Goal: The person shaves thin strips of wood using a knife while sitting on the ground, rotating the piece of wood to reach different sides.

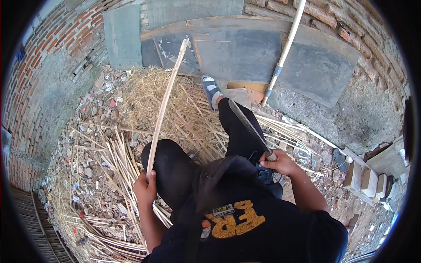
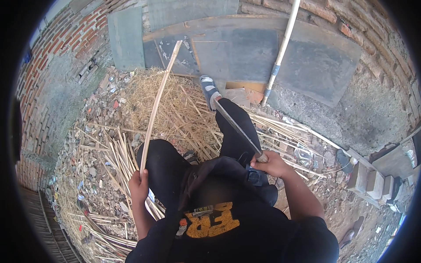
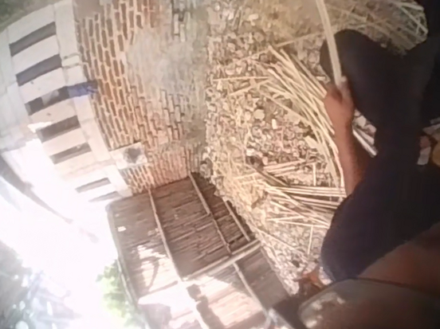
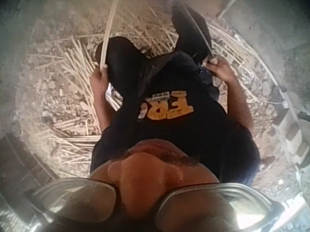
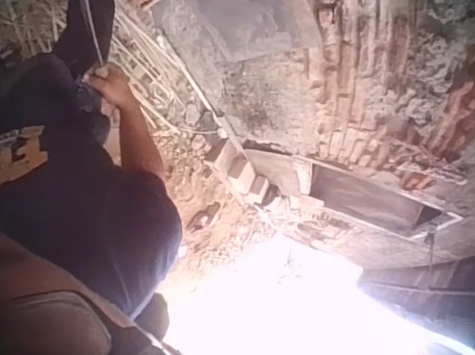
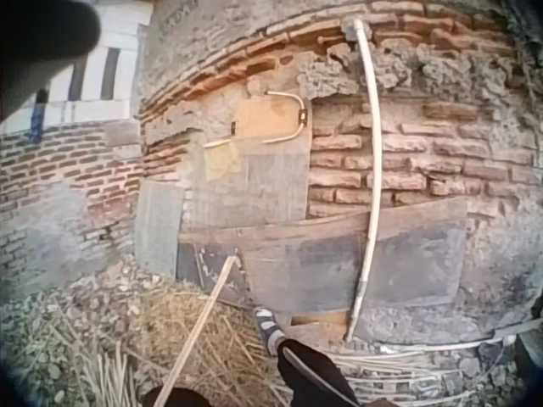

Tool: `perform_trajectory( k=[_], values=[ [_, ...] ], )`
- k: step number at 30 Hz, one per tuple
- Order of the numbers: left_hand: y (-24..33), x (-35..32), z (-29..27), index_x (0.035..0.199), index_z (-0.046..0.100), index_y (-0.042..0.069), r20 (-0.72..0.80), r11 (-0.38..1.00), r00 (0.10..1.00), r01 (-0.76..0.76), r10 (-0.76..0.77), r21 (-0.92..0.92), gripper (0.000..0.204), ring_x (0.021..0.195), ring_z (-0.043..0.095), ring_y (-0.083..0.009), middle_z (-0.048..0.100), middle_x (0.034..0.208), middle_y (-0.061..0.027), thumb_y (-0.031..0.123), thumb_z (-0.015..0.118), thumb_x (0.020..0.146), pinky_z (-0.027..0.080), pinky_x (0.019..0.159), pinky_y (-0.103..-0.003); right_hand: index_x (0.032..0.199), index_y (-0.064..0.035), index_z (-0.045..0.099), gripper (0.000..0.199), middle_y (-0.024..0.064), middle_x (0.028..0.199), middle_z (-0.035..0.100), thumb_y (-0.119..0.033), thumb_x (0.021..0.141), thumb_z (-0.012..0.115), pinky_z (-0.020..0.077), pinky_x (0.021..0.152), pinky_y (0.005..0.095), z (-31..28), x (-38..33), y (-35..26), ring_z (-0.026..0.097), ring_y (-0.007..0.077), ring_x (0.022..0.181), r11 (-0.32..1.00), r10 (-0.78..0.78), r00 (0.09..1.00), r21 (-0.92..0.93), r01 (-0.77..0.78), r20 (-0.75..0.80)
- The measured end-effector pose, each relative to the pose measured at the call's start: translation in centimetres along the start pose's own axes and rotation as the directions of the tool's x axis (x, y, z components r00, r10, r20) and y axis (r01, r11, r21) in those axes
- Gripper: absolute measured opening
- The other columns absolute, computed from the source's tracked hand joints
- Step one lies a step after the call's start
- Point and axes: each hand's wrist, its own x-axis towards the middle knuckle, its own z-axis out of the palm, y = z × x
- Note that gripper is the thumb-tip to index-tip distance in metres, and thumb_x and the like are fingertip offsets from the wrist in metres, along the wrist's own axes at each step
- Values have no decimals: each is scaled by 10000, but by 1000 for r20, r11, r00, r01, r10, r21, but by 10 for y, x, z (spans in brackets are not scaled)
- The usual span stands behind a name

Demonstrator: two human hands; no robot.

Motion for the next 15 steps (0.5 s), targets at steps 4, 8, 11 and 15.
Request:
perform_trajectory(
  k=[4, 8, 11, 15],
  values=[
    [7, -3, 5, 722, 516, -11, -70, 999, 997, -20, 17, -38, 527, 507, 476, -249, 504, 557, -149, 425, 640, 991, 395, 515, -408, 973, -63, 713, 188, 0, 896, 690, -211, 879, 781, 488, 788, 278, -10, 15, 3, 619, 91, 868, 1000, 10, 999, -23, -9, 33],
    [14, -3, 4, 714, 515, -8, -33, 1000, 999, -19, 20, 8, 527, 510, 464, -225, 499, 554, -131, 420, 638, 995, 388, 510, -394, 983, -61, 702, 203, -3, 895, 686, -205, 872, 792, 493, 772, 283, -16, 8, 26, 616, 85, 852, 1000, 8, 999, 28, -7, -43],
    [16, -1, -2, 710, 517, -1, -25, 999, 999, -34, 33, -15, 531, 532, 444, -185, 485, 554, -93, 429, 632, 1001, 374, 514, -386, 1007, -62, 702, 218, 0, 914, 688, -201, 868, 796, 502, 795, 288, -14, -4, 37, 624, 95, 866, 997, 41, 992, 64, -34, -121],
    [12, 11, 3, 716, 499, 1, 21, 998, 998, -51, 52, -25, 541, 565, 414, -161, 459, 567, -89, 440, 622, 1005, 365, 526, -388, 1064, -82, 706, 242, 4, 923, 678, -217, 879, 785, 501, 782, 290, -10, -28, 42, 618, 96, 862, 987, 131, 965, 123, -105, -227]
  ],
)
